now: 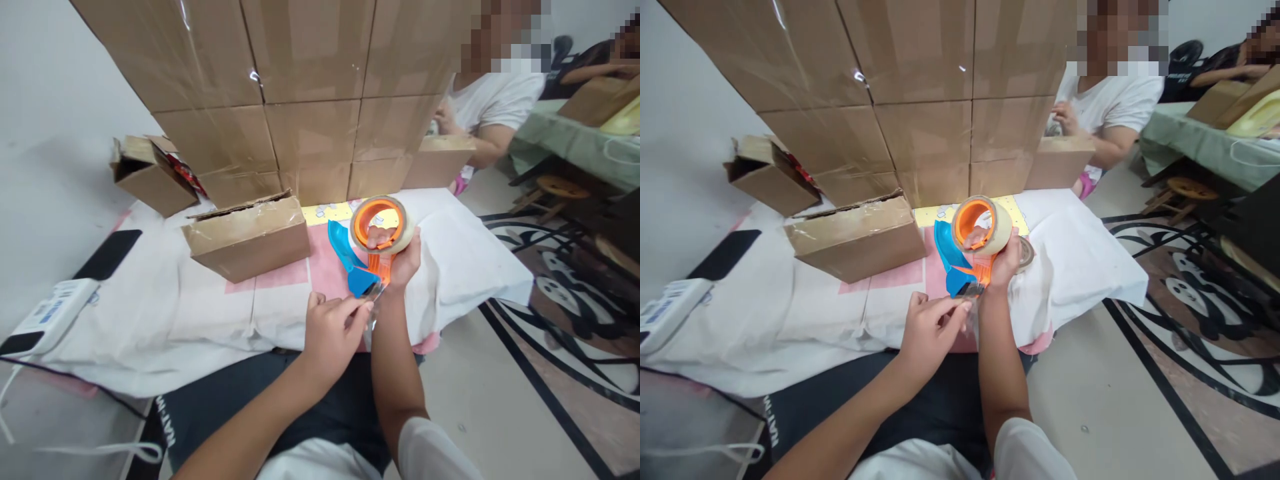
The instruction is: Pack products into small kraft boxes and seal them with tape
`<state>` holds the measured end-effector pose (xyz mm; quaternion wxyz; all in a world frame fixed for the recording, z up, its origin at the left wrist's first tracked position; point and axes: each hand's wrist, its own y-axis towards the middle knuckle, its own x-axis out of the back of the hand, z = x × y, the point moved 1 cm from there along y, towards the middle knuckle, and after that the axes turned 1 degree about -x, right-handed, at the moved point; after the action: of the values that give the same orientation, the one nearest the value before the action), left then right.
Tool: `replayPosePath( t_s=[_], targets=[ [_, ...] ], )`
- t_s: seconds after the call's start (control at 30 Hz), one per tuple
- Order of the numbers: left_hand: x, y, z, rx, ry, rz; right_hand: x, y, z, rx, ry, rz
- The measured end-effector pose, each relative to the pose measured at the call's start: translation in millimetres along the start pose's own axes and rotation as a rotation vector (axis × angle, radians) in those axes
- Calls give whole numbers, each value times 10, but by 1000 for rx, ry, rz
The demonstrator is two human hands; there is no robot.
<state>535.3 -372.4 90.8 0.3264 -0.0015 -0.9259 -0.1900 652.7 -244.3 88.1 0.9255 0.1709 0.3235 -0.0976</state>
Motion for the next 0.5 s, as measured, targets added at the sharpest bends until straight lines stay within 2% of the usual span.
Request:
replayPosePath(
  t_s=[0.1,0.17,0.37,0.5],
  targets=[
    [-42,-6,16,-94,77,-75,-51,-16,57,-44,43,124],
    [-47,3,36,-138,126,-119,-86,-18,69,-55,43,145],
    [-45,32,82,-183,184,-147,-101,3,45,-71,4,125],
    [-15,37,86,-111,124,-100,-62,19,7,-68,-35,43]
  ],
)
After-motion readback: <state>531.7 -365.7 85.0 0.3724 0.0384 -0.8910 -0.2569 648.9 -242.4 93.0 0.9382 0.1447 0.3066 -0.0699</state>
